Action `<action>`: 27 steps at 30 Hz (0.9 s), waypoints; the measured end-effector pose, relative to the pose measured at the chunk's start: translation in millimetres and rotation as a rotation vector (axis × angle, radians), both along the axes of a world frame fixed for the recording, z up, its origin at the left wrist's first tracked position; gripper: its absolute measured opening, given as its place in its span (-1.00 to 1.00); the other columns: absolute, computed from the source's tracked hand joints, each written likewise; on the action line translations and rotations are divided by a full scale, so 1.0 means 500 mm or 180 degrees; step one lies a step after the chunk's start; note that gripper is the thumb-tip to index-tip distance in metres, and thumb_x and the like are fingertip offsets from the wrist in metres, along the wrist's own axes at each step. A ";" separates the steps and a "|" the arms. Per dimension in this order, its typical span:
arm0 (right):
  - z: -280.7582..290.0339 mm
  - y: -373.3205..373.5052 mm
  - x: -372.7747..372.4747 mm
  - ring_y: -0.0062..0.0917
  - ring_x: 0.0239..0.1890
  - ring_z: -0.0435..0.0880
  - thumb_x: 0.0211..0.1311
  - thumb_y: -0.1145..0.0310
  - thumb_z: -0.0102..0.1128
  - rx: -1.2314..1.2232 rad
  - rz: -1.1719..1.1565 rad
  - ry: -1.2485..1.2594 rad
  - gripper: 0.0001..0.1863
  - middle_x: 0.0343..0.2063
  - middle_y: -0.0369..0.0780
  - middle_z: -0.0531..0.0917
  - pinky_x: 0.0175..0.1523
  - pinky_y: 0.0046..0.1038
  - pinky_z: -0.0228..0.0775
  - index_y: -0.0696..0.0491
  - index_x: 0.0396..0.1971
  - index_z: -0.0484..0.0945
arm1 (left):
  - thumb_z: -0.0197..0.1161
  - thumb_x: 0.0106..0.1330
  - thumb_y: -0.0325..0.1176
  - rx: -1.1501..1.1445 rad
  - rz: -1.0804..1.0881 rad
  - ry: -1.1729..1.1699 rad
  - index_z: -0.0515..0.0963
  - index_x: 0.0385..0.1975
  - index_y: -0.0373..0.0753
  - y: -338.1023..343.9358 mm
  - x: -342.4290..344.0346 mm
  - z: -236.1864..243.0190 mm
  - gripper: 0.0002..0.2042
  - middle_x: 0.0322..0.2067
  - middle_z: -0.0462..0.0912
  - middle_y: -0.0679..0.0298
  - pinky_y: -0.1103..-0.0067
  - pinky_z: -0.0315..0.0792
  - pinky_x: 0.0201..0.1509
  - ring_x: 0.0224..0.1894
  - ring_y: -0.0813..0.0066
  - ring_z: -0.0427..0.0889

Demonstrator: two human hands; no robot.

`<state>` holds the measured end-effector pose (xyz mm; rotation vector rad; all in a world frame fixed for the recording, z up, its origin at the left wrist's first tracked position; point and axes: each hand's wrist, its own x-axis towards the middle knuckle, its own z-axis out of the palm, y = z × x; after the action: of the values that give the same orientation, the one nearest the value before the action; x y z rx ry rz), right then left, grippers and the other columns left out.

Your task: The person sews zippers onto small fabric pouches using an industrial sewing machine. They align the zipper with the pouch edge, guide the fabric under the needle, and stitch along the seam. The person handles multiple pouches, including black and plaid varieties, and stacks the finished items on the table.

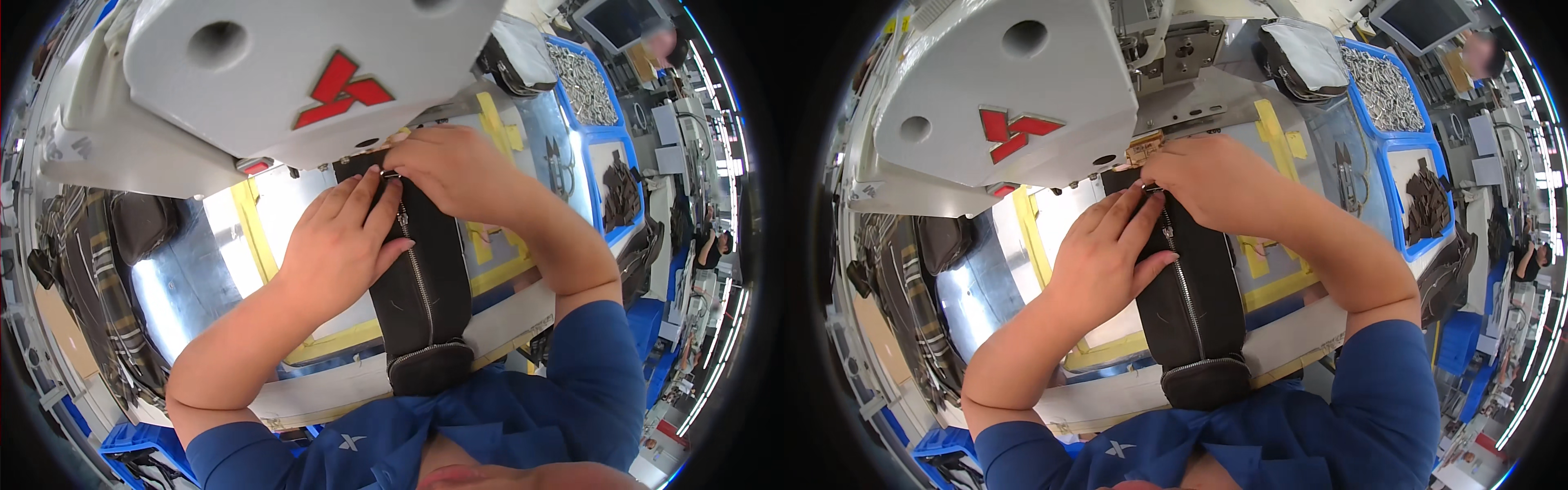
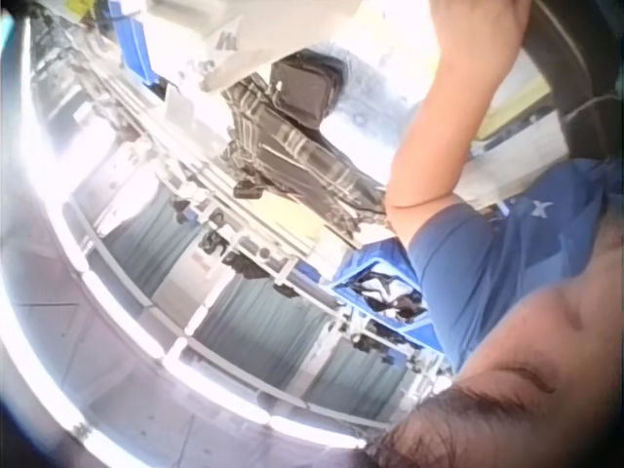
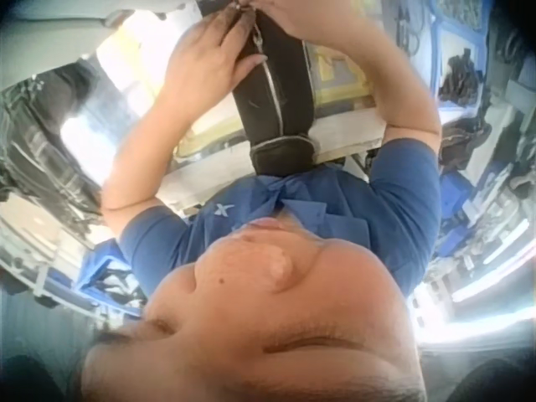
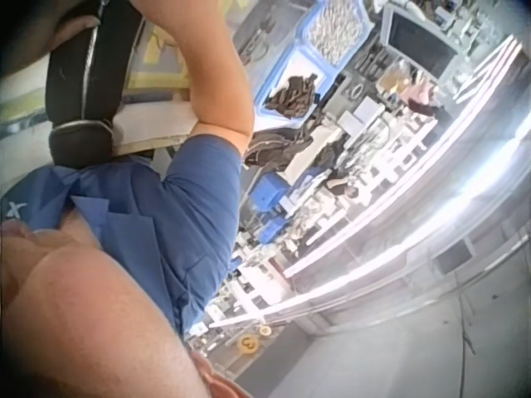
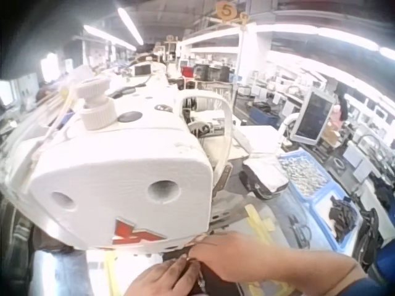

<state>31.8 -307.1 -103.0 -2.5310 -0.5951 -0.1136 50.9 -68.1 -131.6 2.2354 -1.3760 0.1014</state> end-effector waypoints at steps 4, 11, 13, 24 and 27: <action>-0.021 -0.007 -0.001 -0.12 -0.17 0.75 0.27 0.46 0.35 0.0155 -0.0030 -0.0184 -0.83 -0.23 -0.12 0.77 -0.06 -0.19 0.62 0.08 -0.16 0.75 | 0.53 0.22 -0.04 0.0157 0.0114 -0.0036 0.59 0.22 -0.40 -0.001 -0.002 0.008 -0.34 0.19 0.60 -0.05 0.20 0.45 0.29 0.17 -0.03 0.59; -0.035 -0.009 0.004 -0.16 -0.20 0.75 0.23 0.42 0.41 -0.0138 0.0046 -0.0418 -0.88 -0.28 -0.15 0.76 -0.08 -0.19 0.61 0.06 -0.24 0.72 | 0.52 0.18 0.03 0.0380 0.0077 0.0143 0.59 0.24 -0.39 -0.008 -0.002 0.023 -0.27 0.08 0.56 0.07 0.25 0.39 0.22 0.07 0.07 0.51; -0.037 -0.006 0.010 -0.16 -0.21 0.74 0.25 0.40 0.40 -0.0262 0.0004 -0.0540 -0.90 -0.29 -0.15 0.75 -0.09 -0.18 0.61 0.06 -0.27 0.71 | 0.52 0.17 0.05 0.0350 0.0099 0.0049 0.58 0.25 -0.40 -0.010 -0.005 0.022 -0.25 0.13 0.56 0.07 0.26 0.39 0.20 0.07 0.10 0.51; -0.037 0.006 0.042 -0.09 -0.21 0.73 0.36 0.37 0.25 -0.0187 -0.0321 -0.0034 -0.86 -0.28 -0.08 0.73 -0.08 -0.12 0.59 0.14 -0.26 0.65 | 0.60 0.00 0.13 0.0443 0.0114 -0.0001 0.55 0.30 -0.38 -0.010 0.003 0.016 -0.09 0.36 0.54 0.11 0.33 0.43 0.15 0.01 0.17 0.53; -0.037 -0.010 0.021 -0.13 -0.19 0.74 0.30 0.42 0.25 -0.0344 -0.0165 -0.0393 -0.83 -0.25 -0.11 0.74 -0.05 -0.15 0.61 0.15 -0.18 0.69 | 0.63 -0.07 0.12 0.0378 0.0160 0.0196 0.57 0.29 -0.34 -0.009 0.009 0.015 -0.08 0.35 0.56 0.12 0.32 0.46 0.16 -0.01 0.16 0.55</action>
<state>42.4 -312.1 -121.6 -2.6596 -0.5984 -0.2646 55.6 -72.6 -124.1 2.3505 -1.3251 -0.0324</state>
